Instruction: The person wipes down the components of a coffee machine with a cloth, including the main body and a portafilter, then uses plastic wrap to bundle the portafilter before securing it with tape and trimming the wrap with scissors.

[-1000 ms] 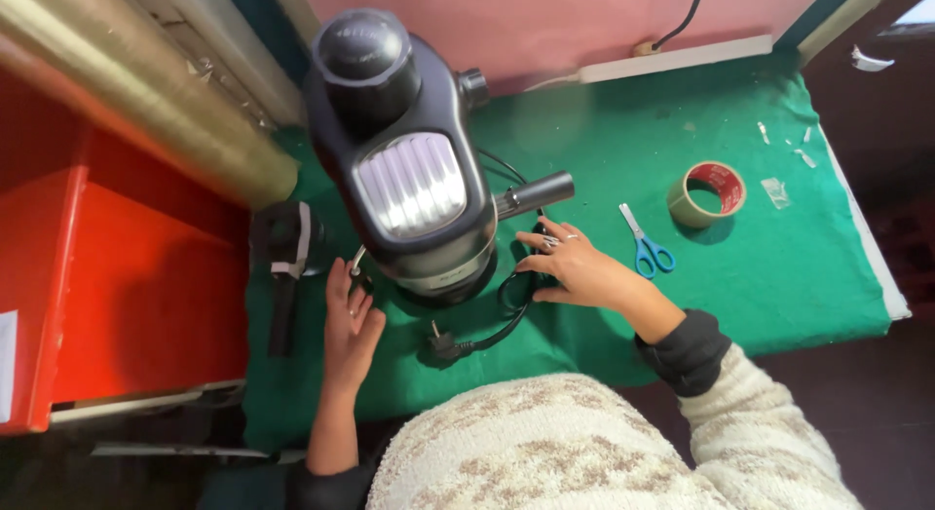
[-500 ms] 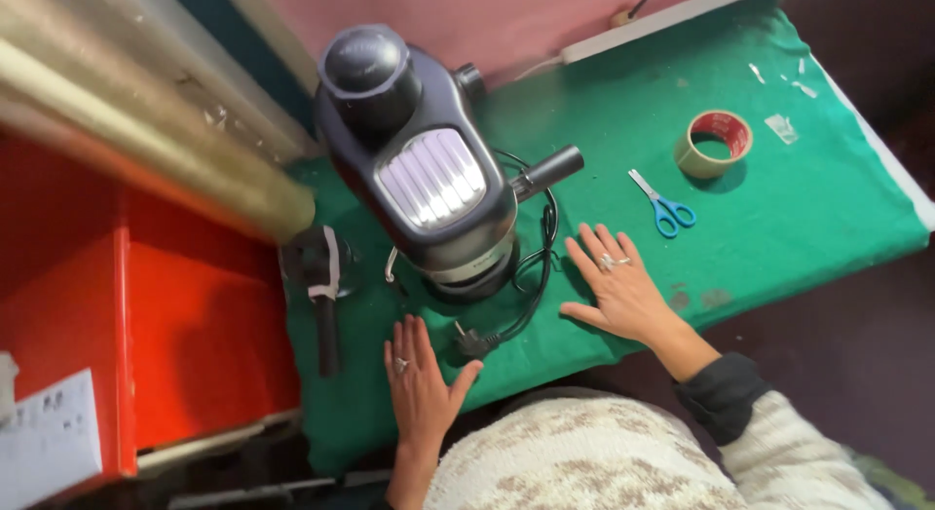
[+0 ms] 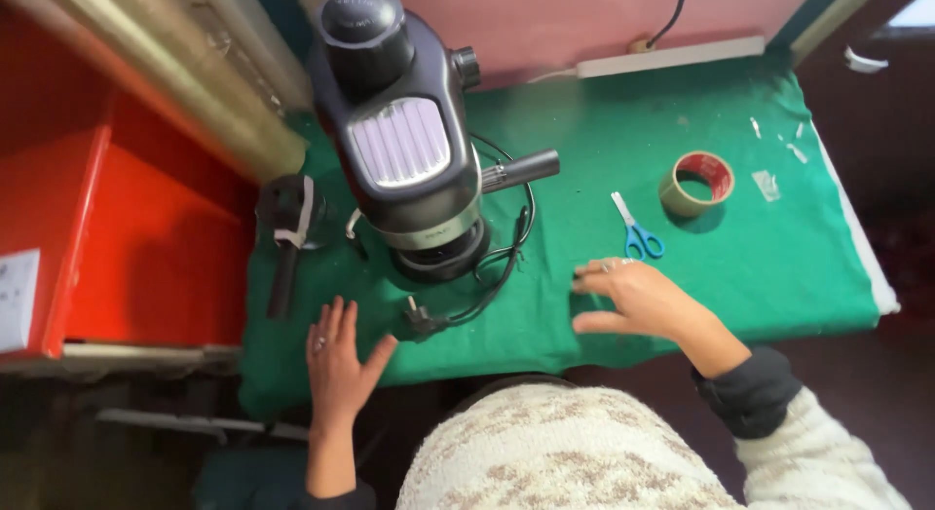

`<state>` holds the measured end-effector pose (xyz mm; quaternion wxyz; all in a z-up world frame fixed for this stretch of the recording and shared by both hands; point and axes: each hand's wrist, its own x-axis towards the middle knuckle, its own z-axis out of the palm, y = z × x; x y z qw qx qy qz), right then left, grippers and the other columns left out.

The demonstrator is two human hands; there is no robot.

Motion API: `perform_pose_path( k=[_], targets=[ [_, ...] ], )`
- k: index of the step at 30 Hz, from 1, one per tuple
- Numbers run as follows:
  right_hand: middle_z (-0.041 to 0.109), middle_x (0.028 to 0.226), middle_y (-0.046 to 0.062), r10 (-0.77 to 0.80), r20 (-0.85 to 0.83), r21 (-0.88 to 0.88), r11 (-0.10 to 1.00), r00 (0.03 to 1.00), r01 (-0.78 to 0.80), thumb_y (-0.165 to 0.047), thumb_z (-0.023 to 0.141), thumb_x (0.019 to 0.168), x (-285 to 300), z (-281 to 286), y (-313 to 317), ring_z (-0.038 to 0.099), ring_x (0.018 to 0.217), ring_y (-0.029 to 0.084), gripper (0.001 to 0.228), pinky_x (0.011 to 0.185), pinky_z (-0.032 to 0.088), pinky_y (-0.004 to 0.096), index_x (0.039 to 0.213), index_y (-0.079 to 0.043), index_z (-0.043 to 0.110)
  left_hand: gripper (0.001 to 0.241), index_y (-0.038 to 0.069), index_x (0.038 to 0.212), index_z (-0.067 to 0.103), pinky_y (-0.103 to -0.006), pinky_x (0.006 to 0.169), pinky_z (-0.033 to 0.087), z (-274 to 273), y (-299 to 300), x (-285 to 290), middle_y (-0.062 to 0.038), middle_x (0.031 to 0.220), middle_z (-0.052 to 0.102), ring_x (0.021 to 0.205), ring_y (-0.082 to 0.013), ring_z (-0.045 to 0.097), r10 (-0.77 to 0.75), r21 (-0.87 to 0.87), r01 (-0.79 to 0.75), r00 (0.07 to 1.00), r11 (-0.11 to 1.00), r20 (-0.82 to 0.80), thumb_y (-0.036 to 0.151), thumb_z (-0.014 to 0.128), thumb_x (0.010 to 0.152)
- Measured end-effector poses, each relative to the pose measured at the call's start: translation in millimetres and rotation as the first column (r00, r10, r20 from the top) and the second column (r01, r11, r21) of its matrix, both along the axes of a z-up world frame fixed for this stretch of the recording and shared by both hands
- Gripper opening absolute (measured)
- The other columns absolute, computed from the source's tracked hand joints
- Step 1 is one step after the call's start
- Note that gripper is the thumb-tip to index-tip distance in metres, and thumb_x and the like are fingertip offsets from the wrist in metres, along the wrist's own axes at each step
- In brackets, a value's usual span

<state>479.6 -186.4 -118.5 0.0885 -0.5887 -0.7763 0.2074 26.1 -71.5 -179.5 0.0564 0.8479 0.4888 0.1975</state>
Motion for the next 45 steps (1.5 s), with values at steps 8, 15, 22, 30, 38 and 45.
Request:
perform_pose_path(
  k=[8, 15, 22, 30, 38, 45],
  targets=[
    [0.055, 0.142, 0.02, -0.11, 0.365, 0.3, 0.954, 0.925, -0.005, -0.044, 0.083, 0.072, 46, 4, 72, 0.051, 0.124, 0.048, 0.072, 0.091, 0.048, 0.06, 0.135, -0.018, 0.062, 0.071, 0.001, 0.148, 0.049, -0.0488, 0.112, 0.039, 15, -16, 70, -0.026, 0.153, 0.049, 0.14, -0.0426, 0.048, 0.179, -0.051, -0.173, 0.894, 0.984, 0.41, 0.044, 0.068, 0.095],
    [0.053, 0.141, 0.012, -0.433, 0.319, 0.356, 0.879, 0.843, 0.317, -0.045, 0.085, 0.07, 100, 39, 40, 0.044, 0.132, 0.045, 0.066, 0.098, 0.041, 0.071, 0.129, -0.026, 0.064, 0.064, 0.001, 0.138, 0.059, -0.0502, 0.109, 0.042, 47, -53, 84, -0.025, 0.148, 0.054, 0.133, -0.0428, 0.054, 0.221, -0.048, -0.219, 0.896, 0.974, 0.386, 0.047, 0.068, 0.095],
    [0.052, 0.139, 0.028, -0.556, 0.027, 0.249, 0.809, 0.831, 0.533, -0.039, 0.088, 0.07, 160, -12, 45, 0.056, 0.116, 0.05, 0.082, 0.091, 0.051, 0.057, 0.144, -0.018, 0.058, 0.052, 0.002, 0.134, 0.062, -0.0473, 0.107, 0.046, 57, -40, 74, -0.024, 0.142, 0.06, 0.129, -0.0422, 0.058, 0.189, -0.005, -0.208, 0.879, 0.978, 0.437, 0.041, 0.066, 0.099],
    [0.067, 0.116, 0.017, -0.106, -0.234, 0.346, 0.92, 0.966, 0.185, -0.021, 0.088, 0.061, 6, 102, 28, 0.061, 0.115, 0.038, 0.076, 0.093, 0.053, 0.046, 0.132, -0.013, 0.062, 0.047, 0.008, 0.125, 0.071, -0.0353, 0.085, 0.064, 88, -50, 104, -0.014, 0.122, 0.075, 0.1, -0.0249, 0.078, 0.153, -0.16, -0.071, 0.796, 0.984, 0.586, 0.037, 0.079, 0.089],
    [0.055, 0.134, 0.025, 0.442, -0.267, 0.237, 0.892, 0.856, -0.386, -0.026, 0.091, 0.066, -133, 74, 54, 0.059, 0.111, 0.043, 0.092, 0.093, 0.051, 0.047, 0.143, -0.005, 0.047, 0.041, 0.005, 0.129, 0.069, -0.0299, 0.071, 0.058, 44, -61, 108, -0.013, 0.097, 0.078, 0.078, -0.0175, 0.07, 0.27, -0.506, 0.091, 0.759, 0.857, 0.593, 0.017, 0.071, 0.09],
    [0.053, 0.142, 0.025, 0.493, -0.254, 0.33, 0.853, 0.832, -0.404, -0.031, 0.086, 0.073, -94, 42, 68, 0.057, 0.122, 0.041, 0.086, 0.099, 0.048, 0.047, 0.144, 0.0, 0.048, 0.035, 0.004, 0.131, 0.065, -0.032, 0.077, 0.057, 30, -22, 21, -0.013, 0.107, 0.076, 0.091, -0.0185, 0.073, 0.358, -0.328, -0.178, 0.668, 0.928, 0.652, 0.015, 0.059, 0.098]
  ],
)
